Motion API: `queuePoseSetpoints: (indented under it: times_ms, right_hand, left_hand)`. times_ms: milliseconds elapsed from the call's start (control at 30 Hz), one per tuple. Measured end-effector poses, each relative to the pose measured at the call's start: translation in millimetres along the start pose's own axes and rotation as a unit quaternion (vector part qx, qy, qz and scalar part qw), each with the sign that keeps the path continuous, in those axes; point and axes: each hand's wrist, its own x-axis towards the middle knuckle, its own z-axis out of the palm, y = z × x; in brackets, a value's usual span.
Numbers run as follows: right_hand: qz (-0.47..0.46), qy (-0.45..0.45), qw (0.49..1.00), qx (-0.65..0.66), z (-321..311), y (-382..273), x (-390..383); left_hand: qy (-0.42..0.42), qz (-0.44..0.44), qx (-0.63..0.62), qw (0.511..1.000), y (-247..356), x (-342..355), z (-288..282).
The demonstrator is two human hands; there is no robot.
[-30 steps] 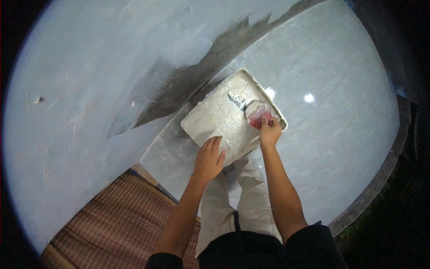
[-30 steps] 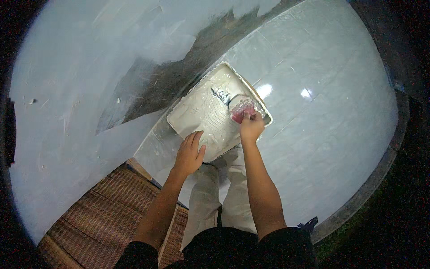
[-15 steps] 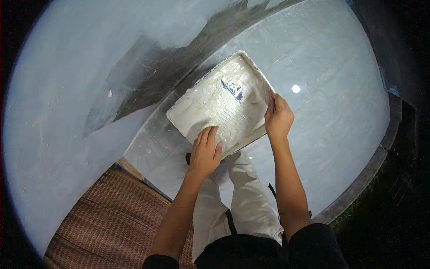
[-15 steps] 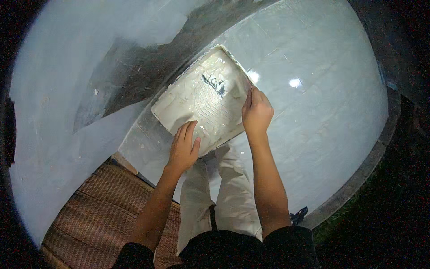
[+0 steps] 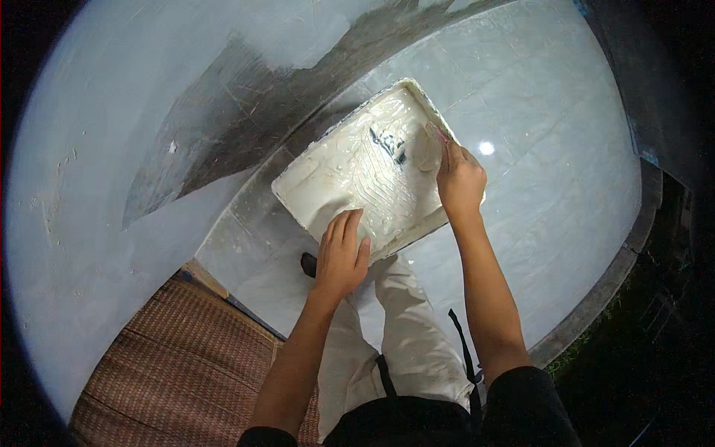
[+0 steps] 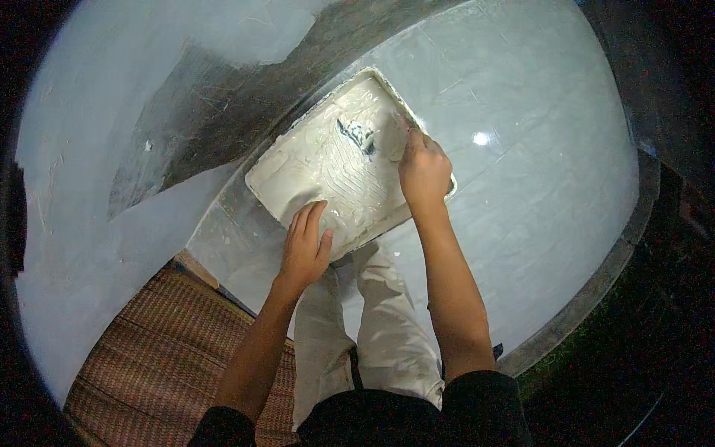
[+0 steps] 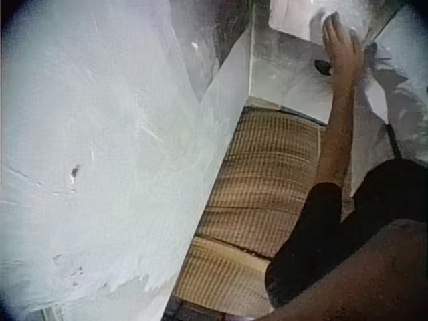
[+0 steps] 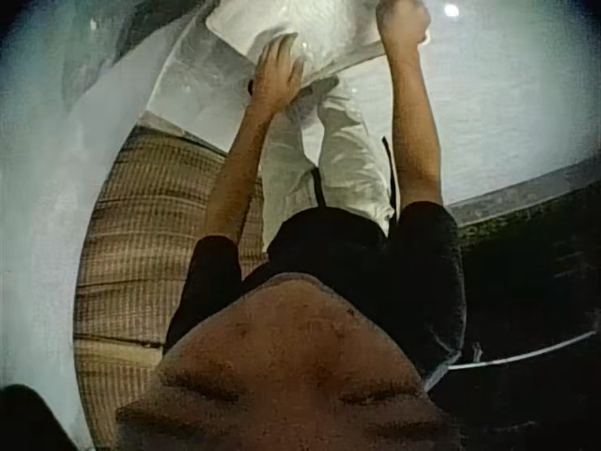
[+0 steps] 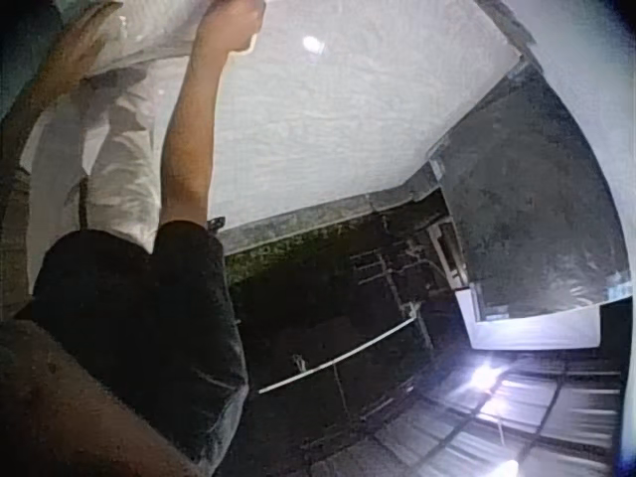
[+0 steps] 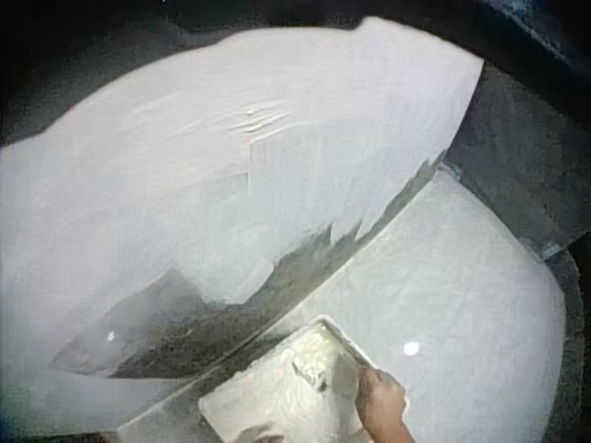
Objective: The person applies wall putty to a damaged section of an interior wall using a scraper.
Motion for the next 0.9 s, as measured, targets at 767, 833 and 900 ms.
queuePoseSetpoints:
  times_ms: [767,833,900]
  right_hand:
    - [-0.029,-0.083,0.996,-0.004,-3,-1,21]
    - [-0.030,-0.096,0.995,-0.003,-4,-3,25]
    - [-0.021,-0.136,0.990,0.004,-6,-8,29]
  left_hand:
    - [0.016,-0.019,-0.038,0.999,-5,3,-2]
    - [0.019,-0.017,-0.040,0.999,-7,2,-2]
    - [0.021,-0.026,-0.034,0.999,-8,0,-2]
